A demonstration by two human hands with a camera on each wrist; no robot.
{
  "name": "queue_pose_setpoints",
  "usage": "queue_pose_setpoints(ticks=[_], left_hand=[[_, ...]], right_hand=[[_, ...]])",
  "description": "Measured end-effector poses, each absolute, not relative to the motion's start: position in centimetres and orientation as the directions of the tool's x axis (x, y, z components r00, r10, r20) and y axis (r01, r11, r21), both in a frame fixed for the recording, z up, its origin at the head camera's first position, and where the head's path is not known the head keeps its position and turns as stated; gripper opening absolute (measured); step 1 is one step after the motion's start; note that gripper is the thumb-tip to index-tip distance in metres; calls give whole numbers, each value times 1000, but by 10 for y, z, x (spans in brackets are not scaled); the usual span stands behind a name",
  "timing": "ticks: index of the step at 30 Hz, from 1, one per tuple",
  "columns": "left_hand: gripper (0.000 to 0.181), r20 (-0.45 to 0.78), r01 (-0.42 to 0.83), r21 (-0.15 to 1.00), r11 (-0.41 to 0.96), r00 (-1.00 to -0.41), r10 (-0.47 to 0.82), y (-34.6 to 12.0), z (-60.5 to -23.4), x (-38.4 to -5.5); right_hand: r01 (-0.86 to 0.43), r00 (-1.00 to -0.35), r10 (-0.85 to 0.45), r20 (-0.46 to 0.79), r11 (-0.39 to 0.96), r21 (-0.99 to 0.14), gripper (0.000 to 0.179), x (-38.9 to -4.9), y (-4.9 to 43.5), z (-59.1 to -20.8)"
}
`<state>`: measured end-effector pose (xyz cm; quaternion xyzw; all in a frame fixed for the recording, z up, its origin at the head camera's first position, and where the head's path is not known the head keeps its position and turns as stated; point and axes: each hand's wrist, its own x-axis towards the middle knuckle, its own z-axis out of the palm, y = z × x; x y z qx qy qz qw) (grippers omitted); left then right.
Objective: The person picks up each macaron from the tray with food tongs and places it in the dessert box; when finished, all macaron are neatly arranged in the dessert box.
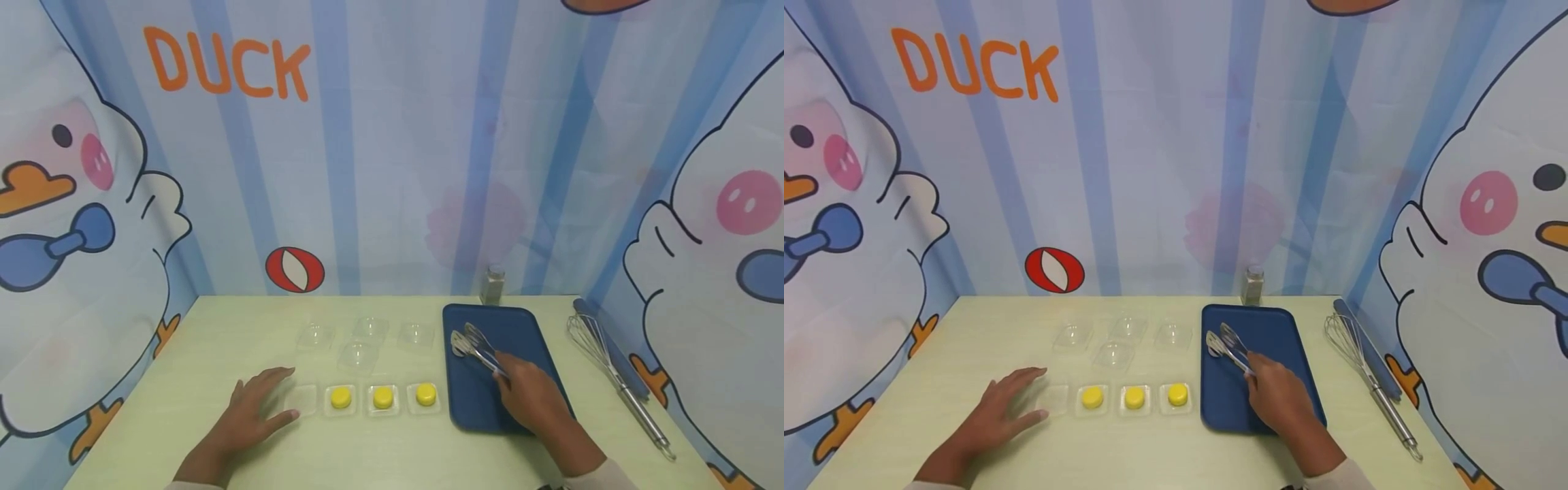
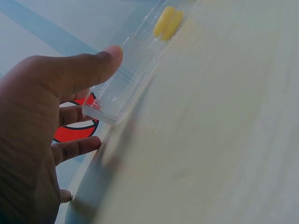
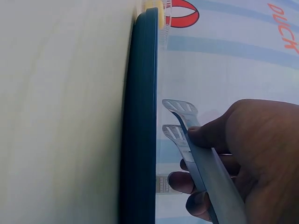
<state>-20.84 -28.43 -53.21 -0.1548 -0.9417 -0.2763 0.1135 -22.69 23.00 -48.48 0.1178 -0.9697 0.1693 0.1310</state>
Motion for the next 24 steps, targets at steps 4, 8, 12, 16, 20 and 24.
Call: queue_pose_setpoints(ticks=[4, 8, 12, 16, 20, 24], left_hand=[[71, 285, 343, 483, 806, -932, 226, -283, -530, -208], [70, 290, 346, 476, 808, -930, 227, -283, -530, -208], [69, 309, 361, 465, 808, -922, 235, -282, -529, -207], [68, 309, 361, 460, 811, -922, 234, -281, -527, -205], [68, 307, 359, 459, 813, -922, 234, -280, -525, -203], [68, 313, 362, 459, 811, -920, 234, -280, -524, -202]], right_hand=[[-269, -941, -184, 285, 915, -299, 44, -227, 230, -485], [-268, -942, -183, 280, 914, -304, 44, -227, 231, -487], [-265, -945, -183, 272, 915, -303, 44, -228, 232, -489], [-260, -947, -181, 264, 917, -302, 44, -229, 232, -491], [-253, -949, -176, 260, 919, -301, 44, -230, 231, -492], [-252, -949, -174, 262, 919, -303, 43, -230, 231, -492]])
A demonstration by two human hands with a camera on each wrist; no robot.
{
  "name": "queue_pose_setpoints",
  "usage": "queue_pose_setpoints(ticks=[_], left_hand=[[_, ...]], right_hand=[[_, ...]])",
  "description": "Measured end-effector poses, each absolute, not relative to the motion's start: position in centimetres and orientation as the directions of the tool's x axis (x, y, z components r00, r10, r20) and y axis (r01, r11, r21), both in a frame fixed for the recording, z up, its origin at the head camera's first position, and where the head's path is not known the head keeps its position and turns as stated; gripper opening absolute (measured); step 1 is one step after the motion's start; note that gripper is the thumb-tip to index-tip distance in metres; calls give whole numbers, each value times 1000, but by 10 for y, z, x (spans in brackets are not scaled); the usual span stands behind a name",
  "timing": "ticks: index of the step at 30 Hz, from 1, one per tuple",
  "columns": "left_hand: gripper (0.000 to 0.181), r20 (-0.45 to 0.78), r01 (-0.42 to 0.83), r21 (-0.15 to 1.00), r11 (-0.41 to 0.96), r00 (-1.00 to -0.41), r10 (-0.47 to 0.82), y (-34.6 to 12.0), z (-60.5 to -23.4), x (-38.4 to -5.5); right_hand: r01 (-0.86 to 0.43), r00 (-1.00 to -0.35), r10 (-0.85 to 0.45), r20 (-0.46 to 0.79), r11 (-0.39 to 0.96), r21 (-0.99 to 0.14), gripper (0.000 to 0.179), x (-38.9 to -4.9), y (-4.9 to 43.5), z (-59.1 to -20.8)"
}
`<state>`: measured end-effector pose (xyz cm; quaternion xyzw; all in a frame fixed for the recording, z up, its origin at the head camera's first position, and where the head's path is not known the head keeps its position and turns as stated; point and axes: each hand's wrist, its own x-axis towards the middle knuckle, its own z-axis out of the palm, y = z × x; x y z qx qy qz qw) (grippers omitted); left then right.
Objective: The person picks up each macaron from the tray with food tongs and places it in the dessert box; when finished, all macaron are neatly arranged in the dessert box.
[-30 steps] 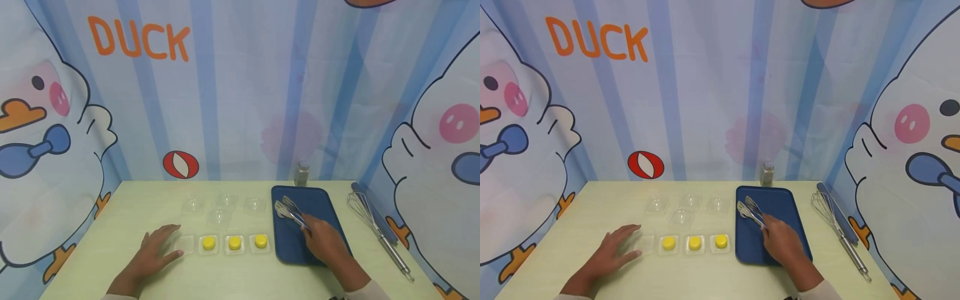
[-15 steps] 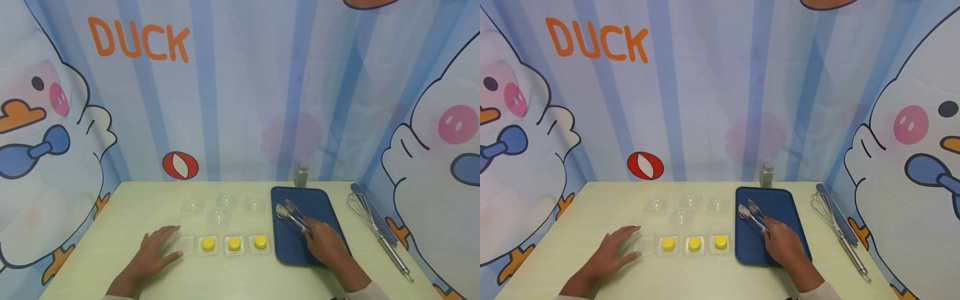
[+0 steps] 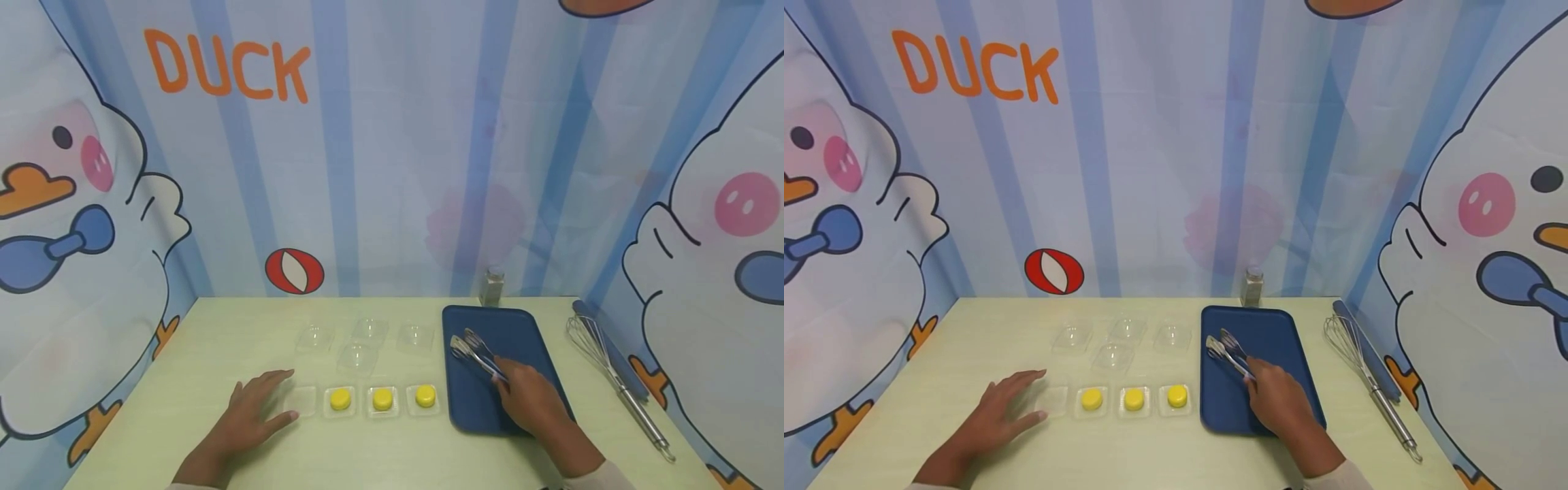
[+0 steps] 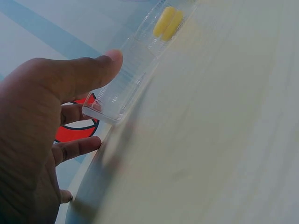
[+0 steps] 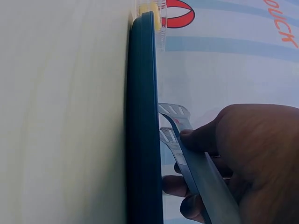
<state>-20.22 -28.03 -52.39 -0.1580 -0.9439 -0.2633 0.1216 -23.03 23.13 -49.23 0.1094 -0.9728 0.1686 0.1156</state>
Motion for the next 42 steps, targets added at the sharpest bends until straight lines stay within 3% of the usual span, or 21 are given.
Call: queue_pose_setpoints(ticks=[17, 30, 42], left_hand=[[69, 304, 348, 474, 808, -927, 221, -284, -530, -206], [70, 286, 339, 497, 799, -933, 218, -286, -532, -206], [71, 254, 318, 512, 798, -944, 213, -286, -528, -205]], right_hand=[[-260, -946, -180, 270, 919, -296, 43, -229, 230, -490], [-326, -900, -211, 382, 907, -267, 41, -230, 227, -483], [-359, -883, -239, 405, 898, -254, 39, -231, 211, -471]])
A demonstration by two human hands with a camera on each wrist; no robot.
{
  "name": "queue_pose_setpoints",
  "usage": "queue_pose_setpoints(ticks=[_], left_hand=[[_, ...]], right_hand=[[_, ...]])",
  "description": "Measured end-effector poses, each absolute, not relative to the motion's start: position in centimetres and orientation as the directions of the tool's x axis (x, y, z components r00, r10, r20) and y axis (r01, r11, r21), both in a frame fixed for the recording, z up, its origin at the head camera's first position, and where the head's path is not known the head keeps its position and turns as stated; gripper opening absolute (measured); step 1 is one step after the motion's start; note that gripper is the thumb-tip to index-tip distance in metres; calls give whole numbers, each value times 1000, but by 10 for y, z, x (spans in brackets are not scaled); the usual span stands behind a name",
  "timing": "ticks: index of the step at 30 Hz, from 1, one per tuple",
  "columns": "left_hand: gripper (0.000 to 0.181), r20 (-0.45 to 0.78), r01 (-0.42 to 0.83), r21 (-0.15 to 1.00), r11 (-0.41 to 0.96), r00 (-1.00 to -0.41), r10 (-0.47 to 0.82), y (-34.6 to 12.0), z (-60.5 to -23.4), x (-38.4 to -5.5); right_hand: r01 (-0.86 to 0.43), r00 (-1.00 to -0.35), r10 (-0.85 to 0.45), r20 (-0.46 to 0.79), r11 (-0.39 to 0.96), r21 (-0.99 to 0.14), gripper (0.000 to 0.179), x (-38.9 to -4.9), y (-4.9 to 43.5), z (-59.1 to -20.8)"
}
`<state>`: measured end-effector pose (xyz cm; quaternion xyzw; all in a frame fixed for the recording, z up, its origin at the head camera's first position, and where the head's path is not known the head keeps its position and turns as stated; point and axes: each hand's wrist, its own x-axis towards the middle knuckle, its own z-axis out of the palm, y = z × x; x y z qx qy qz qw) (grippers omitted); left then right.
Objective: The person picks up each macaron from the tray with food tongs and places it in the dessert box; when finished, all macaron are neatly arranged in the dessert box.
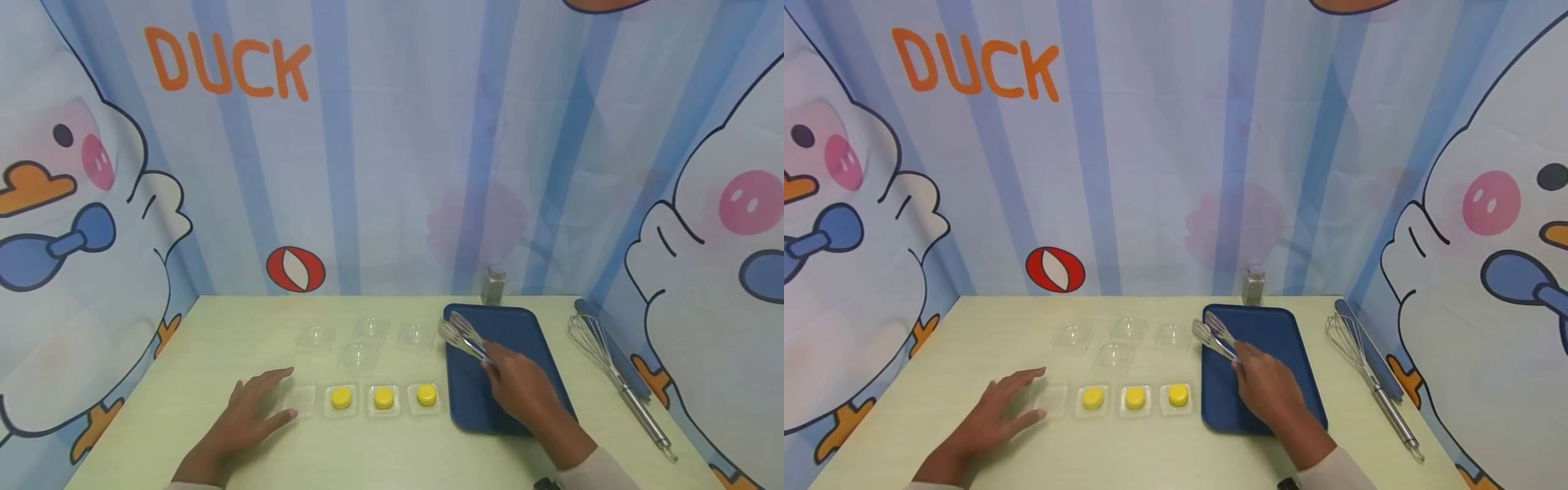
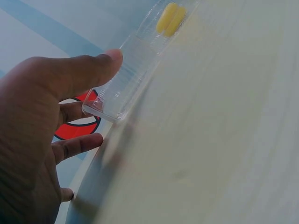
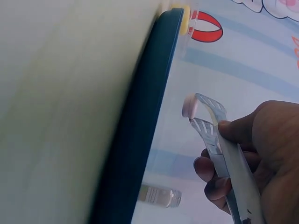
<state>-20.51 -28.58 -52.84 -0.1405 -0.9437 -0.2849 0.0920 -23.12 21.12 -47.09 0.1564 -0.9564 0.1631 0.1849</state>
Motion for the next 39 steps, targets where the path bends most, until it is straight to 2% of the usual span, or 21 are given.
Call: queue_pose_setpoints(ticks=[22, 32, 39], left_hand=[[72, 243, 305, 522, 797, -948, 204, -285, -532, -207], [72, 253, 310, 511, 802, -946, 205, -286, -532, -209], [71, 260, 318, 509, 800, -943, 209, -285, -529, -206]], right_hand=[[-427, -871, -322, 371, 869, -249, 39, -228, 151, -458], [-494, -841, -403, 361, 844, -207, 38, -222, 119, -456], [-576, -786, -490, 377, 802, -159, 36, -217, 93, -458]])
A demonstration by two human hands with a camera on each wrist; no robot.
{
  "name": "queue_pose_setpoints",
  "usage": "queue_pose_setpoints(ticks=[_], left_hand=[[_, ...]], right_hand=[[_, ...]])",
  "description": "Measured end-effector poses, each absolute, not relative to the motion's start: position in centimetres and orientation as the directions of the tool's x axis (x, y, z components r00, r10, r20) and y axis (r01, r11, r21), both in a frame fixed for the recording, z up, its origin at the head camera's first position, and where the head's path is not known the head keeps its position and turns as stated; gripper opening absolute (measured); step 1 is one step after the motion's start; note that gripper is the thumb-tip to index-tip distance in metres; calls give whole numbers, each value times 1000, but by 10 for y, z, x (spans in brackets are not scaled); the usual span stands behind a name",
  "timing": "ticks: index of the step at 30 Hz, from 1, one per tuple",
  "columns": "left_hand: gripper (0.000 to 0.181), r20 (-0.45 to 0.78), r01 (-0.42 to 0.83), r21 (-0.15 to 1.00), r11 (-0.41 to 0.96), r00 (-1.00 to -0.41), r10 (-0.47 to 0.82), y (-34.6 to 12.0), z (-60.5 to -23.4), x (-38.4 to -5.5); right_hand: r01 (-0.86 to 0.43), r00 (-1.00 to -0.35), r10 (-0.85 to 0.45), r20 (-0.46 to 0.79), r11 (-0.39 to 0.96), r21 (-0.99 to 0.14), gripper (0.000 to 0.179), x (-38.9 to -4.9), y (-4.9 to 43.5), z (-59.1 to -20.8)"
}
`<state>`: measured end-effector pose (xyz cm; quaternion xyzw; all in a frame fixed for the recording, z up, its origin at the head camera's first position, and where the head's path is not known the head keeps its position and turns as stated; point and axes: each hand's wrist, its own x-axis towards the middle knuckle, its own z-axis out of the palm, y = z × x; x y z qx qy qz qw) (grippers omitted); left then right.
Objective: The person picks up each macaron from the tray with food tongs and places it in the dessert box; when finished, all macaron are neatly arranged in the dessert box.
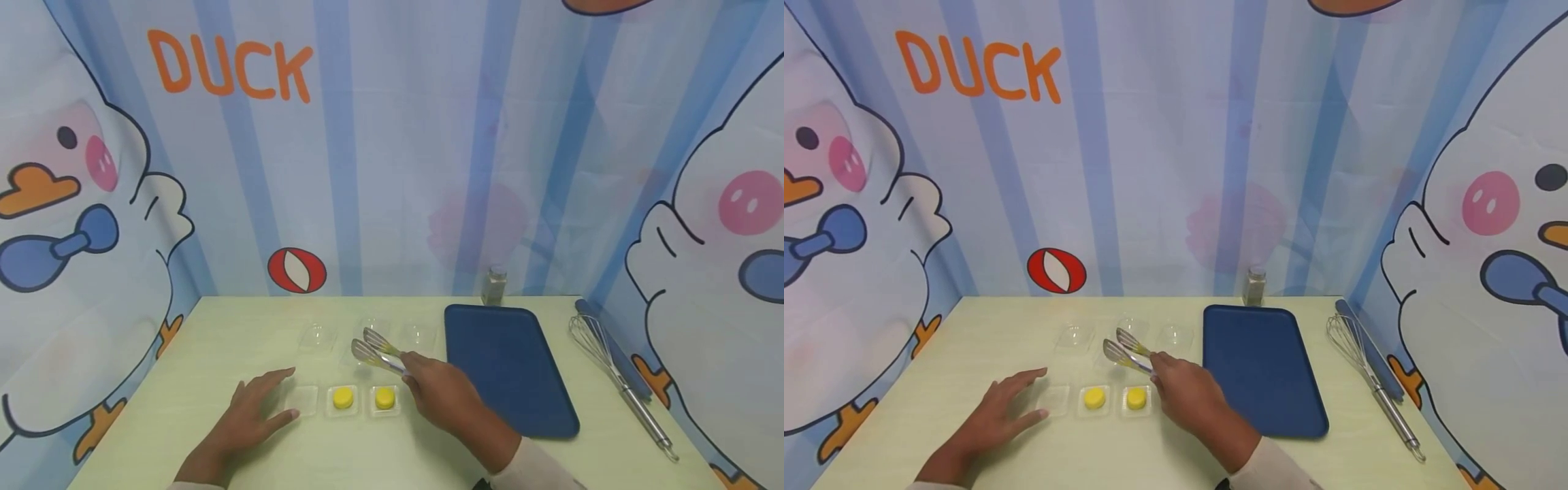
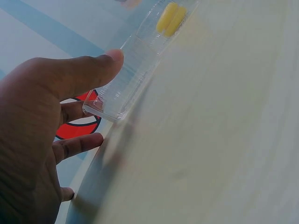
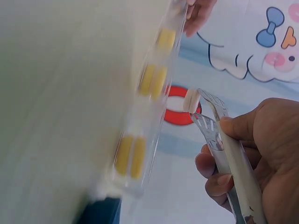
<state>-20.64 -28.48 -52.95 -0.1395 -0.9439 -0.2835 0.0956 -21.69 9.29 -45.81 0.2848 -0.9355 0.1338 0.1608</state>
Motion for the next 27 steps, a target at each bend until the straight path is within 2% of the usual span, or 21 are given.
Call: queue_pose_setpoints(ticks=[5, 12, 27], left_hand=[[71, 271, 324, 505, 800, -940, 209, -285, -530, -206], [73, 264, 315, 504, 804, -943, 204, -286, -531, -207], [69, 315, 356, 484, 800, -923, 220, -287, -531, -206]], right_hand=[[-598, -783, -529, 328, 784, -165, 38, -213, 72, -458], [-654, -739, -586, 331, 743, -145, 31, -209, 48, -460], [-701, -687, -660, 305, 713, -36, 22, -204, 17, -467]])
